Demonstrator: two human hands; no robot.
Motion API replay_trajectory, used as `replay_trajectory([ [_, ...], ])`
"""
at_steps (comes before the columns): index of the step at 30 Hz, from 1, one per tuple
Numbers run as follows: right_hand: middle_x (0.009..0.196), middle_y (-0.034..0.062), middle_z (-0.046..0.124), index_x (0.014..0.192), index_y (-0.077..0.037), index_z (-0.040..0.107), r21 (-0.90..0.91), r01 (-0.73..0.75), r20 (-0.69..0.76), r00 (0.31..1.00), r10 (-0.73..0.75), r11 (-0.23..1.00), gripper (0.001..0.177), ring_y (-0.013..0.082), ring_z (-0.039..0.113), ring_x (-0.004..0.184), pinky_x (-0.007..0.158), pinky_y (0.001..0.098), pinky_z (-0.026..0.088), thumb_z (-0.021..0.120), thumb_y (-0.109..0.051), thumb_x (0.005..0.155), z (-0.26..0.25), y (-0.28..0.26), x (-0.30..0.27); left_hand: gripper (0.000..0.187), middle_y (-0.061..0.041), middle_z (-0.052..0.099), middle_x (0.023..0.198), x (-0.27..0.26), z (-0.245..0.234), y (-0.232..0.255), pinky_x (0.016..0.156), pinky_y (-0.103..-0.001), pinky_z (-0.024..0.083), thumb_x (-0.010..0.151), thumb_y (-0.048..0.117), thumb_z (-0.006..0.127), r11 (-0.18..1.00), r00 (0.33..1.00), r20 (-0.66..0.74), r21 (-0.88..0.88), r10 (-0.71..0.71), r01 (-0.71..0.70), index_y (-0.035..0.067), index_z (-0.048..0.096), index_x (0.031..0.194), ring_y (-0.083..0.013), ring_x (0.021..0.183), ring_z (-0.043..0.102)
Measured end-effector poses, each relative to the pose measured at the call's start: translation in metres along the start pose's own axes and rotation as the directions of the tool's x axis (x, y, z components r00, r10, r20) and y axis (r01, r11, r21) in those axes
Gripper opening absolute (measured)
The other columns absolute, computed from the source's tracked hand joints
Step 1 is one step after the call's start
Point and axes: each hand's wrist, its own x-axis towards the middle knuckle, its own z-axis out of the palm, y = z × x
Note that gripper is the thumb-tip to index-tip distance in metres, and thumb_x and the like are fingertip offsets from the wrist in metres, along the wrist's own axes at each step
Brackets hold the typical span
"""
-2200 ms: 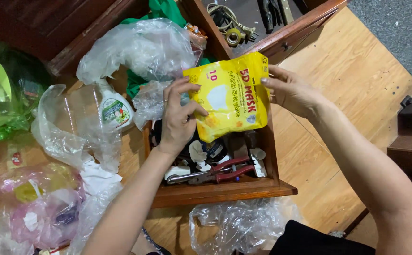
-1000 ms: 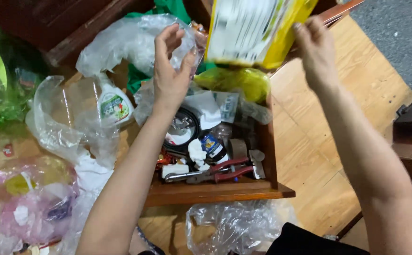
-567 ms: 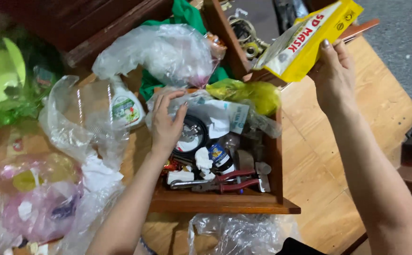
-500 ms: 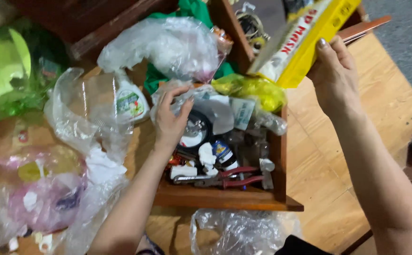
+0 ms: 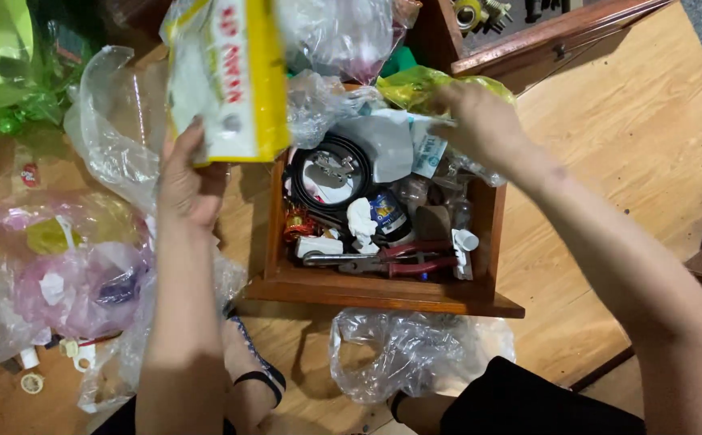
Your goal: The person removes items from a wooden drawer, including books, plastic bags, a matchbox, a spoon, and a face mask pack. They place these items on the floor and the cabinet top, then open a second drawer and remove more items, continuing to sort the contents.
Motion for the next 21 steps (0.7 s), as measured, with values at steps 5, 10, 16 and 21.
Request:
replay_trajectory([
  [5, 0.103, 0.0038, 0.063, 0.112, -0.017, 0.068, -0.287, 0.053, -0.313, 0.939, -0.146, 0.957, 0.047, 0.0279, 0.068, 0.103, 0.086, 0.0419, 0.056, 0.095, -0.041, 0.082, 0.080, 0.019, 0.003, 0.082, -0.016, 0.067, 0.143, 0.034, -0.078, -0.016, 0.114, -0.042, 0.065, 0.087, 0.007, 0.096, 0.953, 0.984, 0.158, 0.278, 0.080, -0.123, 0.017, 0.052, 0.155, -0.0307, 0.125, 0.074],
  [10, 0.110, 0.0133, 0.065, 0.107, -0.012, 0.070, 0.105, 0.074, -0.357, 0.933, -0.032, 0.992, 0.018, 0.0457, 0.071, 0.100, 0.084, 0.0554, 0.058, 0.085, -0.015, 0.097, 0.035, 0.027, -0.011, 0.112, -0.021, 0.067, 0.131, 0.022, -0.061, -0.028, 0.102, -0.041, 0.060, 0.076, 0.003, 0.103, 0.574, 0.930, 0.322, 0.734, 0.177, -0.363, 0.014, 0.037, 0.166, -0.0294, 0.112, 0.067],
  [16, 0.116, 0.0205, 0.072, 0.124, -0.004, 0.068, 0.645, 0.196, -0.369, 0.926, 0.076, 0.738, 0.016, 0.0337, 0.068, 0.111, 0.099, 0.0461, 0.051, 0.074, -0.006, 0.110, -0.007, 0.061, -0.050, 0.099, -0.033, 0.044, 0.143, 0.025, -0.042, -0.033, 0.106, -0.052, 0.058, 0.077, 0.015, 0.102, 0.149, 0.830, 0.492, 0.829, 0.262, -0.539, -0.001, 0.049, 0.160, -0.0554, 0.126, 0.062],
  [21, 0.102, 0.0052, 0.063, 0.116, -0.010, 0.059, 0.878, -0.009, -0.124, 0.961, 0.246, 0.478, 0.004, 0.0141, 0.063, 0.092, 0.084, 0.0306, 0.059, 0.057, -0.013, 0.119, -0.046, 0.075, -0.075, 0.085, -0.019, 0.041, 0.158, -0.001, 0.006, -0.039, 0.124, -0.058, 0.038, 0.081, 0.015, 0.092, -0.114, 0.695, 0.641, 0.756, 0.325, -0.644, 0.010, 0.050, 0.155, -0.0422, 0.149, 0.043],
])
